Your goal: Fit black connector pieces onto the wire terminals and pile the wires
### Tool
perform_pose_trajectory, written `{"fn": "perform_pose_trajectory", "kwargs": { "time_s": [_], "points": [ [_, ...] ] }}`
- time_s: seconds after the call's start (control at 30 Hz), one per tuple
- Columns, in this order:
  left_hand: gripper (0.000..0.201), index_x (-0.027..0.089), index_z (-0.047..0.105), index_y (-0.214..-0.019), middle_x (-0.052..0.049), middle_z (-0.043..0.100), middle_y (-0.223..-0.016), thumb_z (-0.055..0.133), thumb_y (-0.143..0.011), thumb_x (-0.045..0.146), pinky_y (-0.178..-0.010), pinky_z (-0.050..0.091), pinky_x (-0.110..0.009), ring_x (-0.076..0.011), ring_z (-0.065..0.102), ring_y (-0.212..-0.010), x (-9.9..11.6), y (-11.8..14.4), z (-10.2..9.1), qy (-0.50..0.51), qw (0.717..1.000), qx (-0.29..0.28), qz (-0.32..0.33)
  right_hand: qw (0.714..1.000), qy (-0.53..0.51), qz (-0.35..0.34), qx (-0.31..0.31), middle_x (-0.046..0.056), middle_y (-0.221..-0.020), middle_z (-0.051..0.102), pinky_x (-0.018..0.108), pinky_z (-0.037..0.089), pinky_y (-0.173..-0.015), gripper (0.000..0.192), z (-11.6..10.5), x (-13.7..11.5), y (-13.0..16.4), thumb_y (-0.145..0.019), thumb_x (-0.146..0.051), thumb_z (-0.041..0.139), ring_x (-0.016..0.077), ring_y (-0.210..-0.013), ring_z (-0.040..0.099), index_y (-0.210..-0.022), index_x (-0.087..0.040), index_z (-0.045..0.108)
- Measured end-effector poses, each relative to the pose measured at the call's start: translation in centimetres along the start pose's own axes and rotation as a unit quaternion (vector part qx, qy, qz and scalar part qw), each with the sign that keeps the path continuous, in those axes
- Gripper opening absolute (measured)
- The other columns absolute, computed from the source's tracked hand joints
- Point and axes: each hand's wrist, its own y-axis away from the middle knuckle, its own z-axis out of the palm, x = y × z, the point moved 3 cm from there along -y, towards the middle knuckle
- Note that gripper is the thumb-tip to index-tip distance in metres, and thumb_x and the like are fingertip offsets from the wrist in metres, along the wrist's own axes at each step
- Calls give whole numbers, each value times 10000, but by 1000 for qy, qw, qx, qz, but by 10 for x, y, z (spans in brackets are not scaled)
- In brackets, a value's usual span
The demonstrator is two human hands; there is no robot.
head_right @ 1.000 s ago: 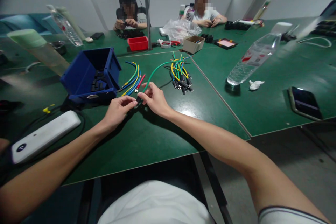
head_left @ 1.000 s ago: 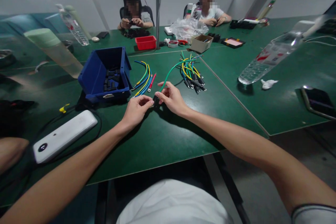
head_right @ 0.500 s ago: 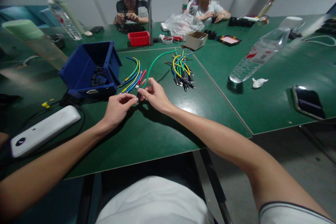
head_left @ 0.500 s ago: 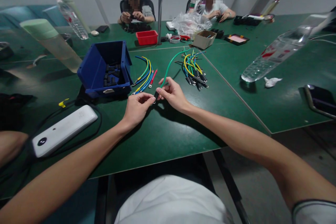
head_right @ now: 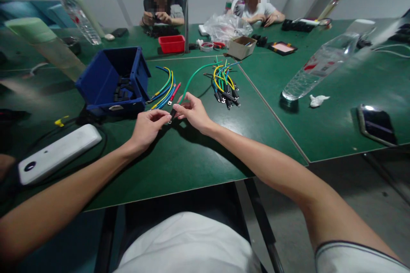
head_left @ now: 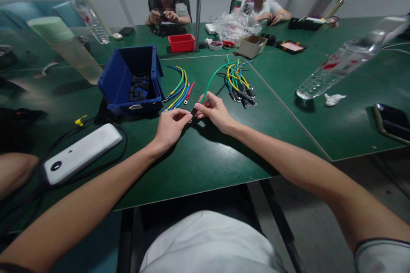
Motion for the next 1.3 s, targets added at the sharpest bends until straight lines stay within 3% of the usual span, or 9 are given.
{"fn": "perform_pose_trajectory", "kwargs": {
  "time_s": [0.57,1.3],
  "points": [
    [162,134,697,-717,-23,655,-659,687,-691,294,-504,399,-224,-87,504,-514,-1,-2,-3,13,1000,-2,8,999,18,8,32,-42,-653,632,222,514,-544,340,2,2,2,-735,-431,683,105,-591,632,-858,-210,456],
    [208,147,692,-738,-30,662,-670,681,-686,348,-534,429,-241,-117,543,-568,-1,-2,-2,-9,1000,-7,6,999,22,-1,38,-38,-646,621,210,511,-518,356,0,3,1,-725,-450,684,112,-600,635,-861,-205,464]
  ]
}}
